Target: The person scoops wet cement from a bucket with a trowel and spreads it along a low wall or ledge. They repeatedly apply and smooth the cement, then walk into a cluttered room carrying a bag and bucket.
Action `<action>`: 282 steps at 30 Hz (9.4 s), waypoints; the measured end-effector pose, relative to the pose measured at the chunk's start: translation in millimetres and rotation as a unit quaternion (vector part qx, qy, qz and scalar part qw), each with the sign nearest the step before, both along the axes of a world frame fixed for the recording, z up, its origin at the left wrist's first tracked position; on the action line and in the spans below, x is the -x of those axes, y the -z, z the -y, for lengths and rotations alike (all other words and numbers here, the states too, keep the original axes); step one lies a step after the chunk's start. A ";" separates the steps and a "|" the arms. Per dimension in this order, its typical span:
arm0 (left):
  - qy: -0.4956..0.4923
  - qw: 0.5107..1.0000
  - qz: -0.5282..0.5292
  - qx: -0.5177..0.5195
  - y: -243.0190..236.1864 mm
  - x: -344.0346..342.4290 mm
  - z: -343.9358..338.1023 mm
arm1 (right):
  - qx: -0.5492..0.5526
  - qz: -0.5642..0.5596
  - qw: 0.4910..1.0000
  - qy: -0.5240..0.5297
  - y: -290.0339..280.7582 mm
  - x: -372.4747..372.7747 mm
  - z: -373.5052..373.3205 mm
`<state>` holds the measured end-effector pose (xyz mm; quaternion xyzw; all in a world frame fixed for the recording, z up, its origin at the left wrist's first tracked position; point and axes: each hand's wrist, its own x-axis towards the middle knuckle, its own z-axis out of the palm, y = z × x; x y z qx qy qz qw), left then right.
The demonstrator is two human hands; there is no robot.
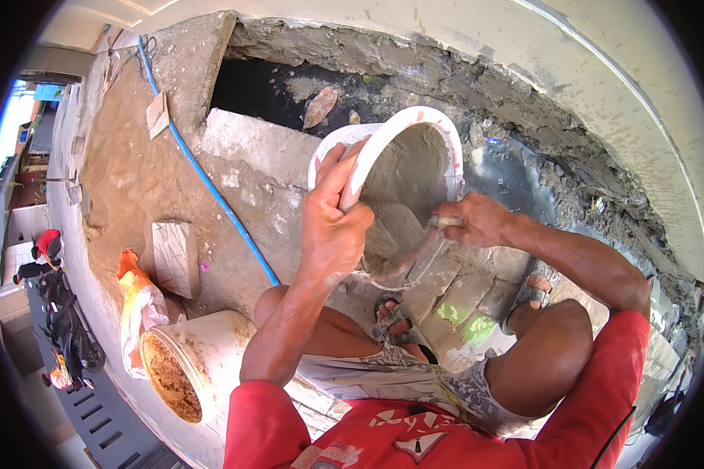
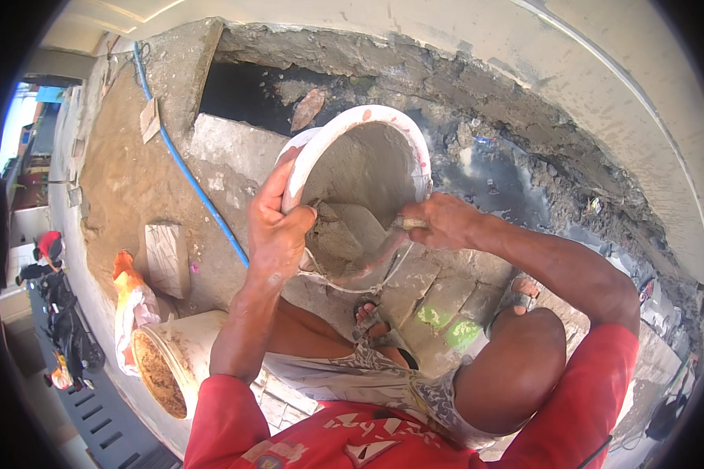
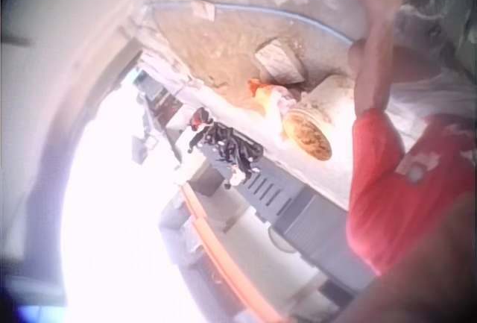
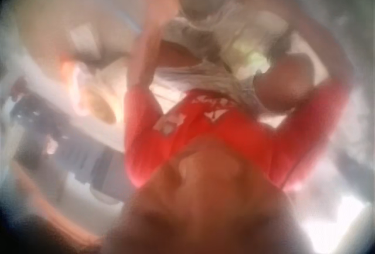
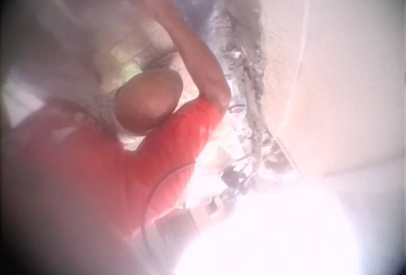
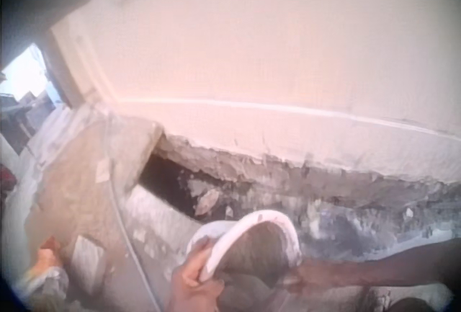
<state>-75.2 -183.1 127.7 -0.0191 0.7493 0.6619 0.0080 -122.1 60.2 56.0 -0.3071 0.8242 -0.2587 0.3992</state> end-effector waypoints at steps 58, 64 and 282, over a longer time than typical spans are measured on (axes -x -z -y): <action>-0.245 0.957 0.150 0.032 36.1 -42.3 -147.0 | -0.052 0.183 0.924 0.332 302.0 -58.0 -532.7; -0.257 0.954 0.144 0.052 35.3 -43.2 -153.8 | -0.040 0.167 0.928 0.331 328.5 -49.1 -518.1; -0.015 0.995 0.073 0.071 -404.2 -173.8 -724.7 | -0.190 -0.051 0.975 0.108 -435.1 -204.5 -713.6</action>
